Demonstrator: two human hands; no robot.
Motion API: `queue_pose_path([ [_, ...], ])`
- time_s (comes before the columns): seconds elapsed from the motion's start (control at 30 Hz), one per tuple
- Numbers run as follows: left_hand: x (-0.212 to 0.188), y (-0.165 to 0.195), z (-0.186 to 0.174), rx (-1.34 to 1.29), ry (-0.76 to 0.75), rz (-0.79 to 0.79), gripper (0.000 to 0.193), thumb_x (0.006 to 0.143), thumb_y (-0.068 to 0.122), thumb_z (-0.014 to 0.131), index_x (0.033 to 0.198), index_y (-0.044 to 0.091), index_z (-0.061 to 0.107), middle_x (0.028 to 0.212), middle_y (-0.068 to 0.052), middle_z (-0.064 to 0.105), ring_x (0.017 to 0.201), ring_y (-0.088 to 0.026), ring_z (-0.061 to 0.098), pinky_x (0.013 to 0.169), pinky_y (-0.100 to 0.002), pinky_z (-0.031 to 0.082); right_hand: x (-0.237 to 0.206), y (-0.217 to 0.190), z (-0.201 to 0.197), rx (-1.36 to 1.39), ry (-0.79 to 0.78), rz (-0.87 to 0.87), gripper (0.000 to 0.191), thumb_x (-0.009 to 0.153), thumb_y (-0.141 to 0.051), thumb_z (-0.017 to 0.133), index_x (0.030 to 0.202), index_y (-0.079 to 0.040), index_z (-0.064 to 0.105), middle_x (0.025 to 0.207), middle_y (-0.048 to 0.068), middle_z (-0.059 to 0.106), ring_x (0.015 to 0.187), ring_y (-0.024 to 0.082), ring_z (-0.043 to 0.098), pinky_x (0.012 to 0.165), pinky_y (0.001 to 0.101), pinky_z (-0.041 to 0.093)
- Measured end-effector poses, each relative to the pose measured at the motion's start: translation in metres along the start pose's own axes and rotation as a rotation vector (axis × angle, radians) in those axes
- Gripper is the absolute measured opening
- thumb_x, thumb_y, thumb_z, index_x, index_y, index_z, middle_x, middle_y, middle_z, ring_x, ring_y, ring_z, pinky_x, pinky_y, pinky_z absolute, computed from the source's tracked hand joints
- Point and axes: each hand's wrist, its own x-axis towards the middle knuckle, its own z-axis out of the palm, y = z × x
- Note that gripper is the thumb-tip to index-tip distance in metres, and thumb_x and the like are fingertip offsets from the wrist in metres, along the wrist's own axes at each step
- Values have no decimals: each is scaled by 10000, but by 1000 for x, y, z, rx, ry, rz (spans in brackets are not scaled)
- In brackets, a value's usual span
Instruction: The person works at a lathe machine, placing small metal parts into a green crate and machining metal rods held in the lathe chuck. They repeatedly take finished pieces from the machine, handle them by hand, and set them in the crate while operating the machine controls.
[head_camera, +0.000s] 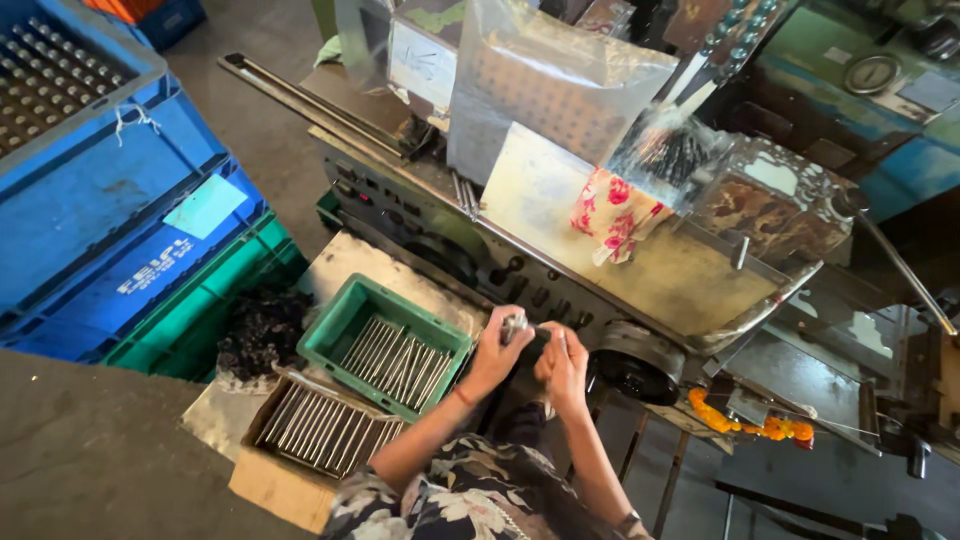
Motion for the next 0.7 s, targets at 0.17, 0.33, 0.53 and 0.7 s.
queue_pose_path([
  [0.17, 5, 17, -45, 680, -477, 336, 377, 860, 350, 864, 1091, 111, 685, 634, -73, 604, 538, -283, 619, 475, -386, 484, 5, 4, -32, 268, -225, 749, 372, 1053, -465, 524, 865, -149, 576, 511, -91, 231, 374, 62, 185, 364, 263, 162],
  [0.33, 16, 11, -25, 379, -212, 176, 303, 904, 299, 821, 1075, 119, 648, 654, -23, 585, 515, -171, 575, 467, -329, 440, 21, 11, -33, 337, -184, 599, 425, 1029, -493, 507, 839, -116, 559, 552, -75, 282, 408, 65, 229, 391, 245, 192],
  [0.53, 31, 2, -15, -361, -149, -838, 190, 905, 197, 804, 927, 121, 632, 633, 76, 483, 496, -41, 394, 433, -233, 253, 26, -4, -40, -757, -233, -660, 262, 1073, -341, 616, 1041, -81, 601, 762, 53, 591, 633, 226, 564, 546, 310, 446],
  [0.7, 20, 28, 4, -399, -39, -751, 129, 904, 159, 767, 936, 107, 655, 629, 79, 478, 498, -24, 389, 431, -215, 254, 16, -19, -36, -958, -150, -862, 192, 999, -231, 629, 1071, -54, 631, 724, 151, 643, 602, 351, 651, 535, 403, 507],
])
